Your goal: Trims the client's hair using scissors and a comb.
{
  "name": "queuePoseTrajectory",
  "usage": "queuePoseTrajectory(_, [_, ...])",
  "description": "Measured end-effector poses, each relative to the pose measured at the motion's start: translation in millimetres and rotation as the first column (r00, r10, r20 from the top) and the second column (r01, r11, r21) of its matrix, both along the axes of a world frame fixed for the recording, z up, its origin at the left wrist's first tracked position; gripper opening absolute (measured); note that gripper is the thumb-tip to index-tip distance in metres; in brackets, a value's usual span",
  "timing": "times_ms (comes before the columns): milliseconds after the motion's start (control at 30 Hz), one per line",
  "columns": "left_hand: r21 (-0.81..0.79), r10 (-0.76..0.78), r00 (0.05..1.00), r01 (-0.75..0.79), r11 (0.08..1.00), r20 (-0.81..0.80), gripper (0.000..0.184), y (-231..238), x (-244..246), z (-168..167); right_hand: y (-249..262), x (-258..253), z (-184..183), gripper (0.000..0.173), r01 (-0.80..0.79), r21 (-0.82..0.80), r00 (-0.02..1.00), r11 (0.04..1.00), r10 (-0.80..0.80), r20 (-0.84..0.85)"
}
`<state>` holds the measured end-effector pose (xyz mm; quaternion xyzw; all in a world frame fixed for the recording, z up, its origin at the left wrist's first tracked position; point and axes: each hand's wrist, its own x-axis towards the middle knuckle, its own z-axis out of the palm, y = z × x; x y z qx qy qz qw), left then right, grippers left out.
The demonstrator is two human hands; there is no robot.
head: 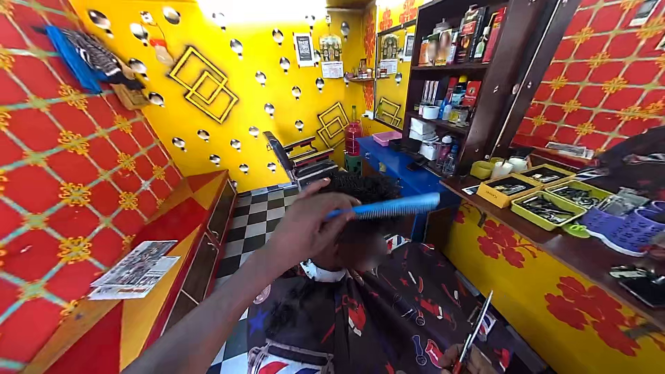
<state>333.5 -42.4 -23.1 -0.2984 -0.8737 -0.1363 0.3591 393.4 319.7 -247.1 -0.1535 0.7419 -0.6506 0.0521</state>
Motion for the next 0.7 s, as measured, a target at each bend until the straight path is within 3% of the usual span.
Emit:
queuePoseTrajectory(67, [0.111, 0.156, 0.986, -0.149, 0.983, -0.058, 0.024, 1.4, 7.1, 20.6, -9.2, 1.5, 5.9, 0.027, -0.017, 0.012, 1.0, 1.0, 0.017, -0.018])
queuePoseTrajectory(133, [0.099, 0.288, 0.958, -0.285, 0.953, -0.012, 0.027, -4.1, 3.2, 35.2, -19.2, 3.2, 10.7, 0.024, -0.027, 0.02, 0.999, 0.999, 0.028, -0.018])
queuePoseTrajectory(233, [-0.027, 0.319, 0.923, -0.321, 0.947, 0.216, 0.025, -17.9, -1.8, 36.1, -31.1, 4.4, 12.6, 0.025, -0.026, 0.034, 0.999, 0.999, 0.027, -0.026])
queuePoseTrajectory(300, [-0.115, 0.319, 0.906, -0.298, 0.947, 0.278, 0.023, -23.8, 5.2, 29.1, -35.5, 5.9, 13.8, 0.025, -0.014, 0.043, 0.999, 0.999, 0.016, -0.046])
queuePoseTrajectory(567, [-0.284, 0.134, 0.986, -0.157, 0.946, -0.098, 0.035, -57.7, 36.9, -16.6, -24.7, 8.1, 7.7, 0.025, 0.066, 0.078, 0.995, 0.995, -0.06, -0.075])
queuePoseTrajectory(700, [-0.316, 0.1, 0.99, -0.128, 0.94, -0.102, 0.029, -57.4, 59.4, -43.7, -7.0, -17.0, 14.8, 0.025, 0.021, 0.116, 0.996, 0.993, -0.01, -0.091])
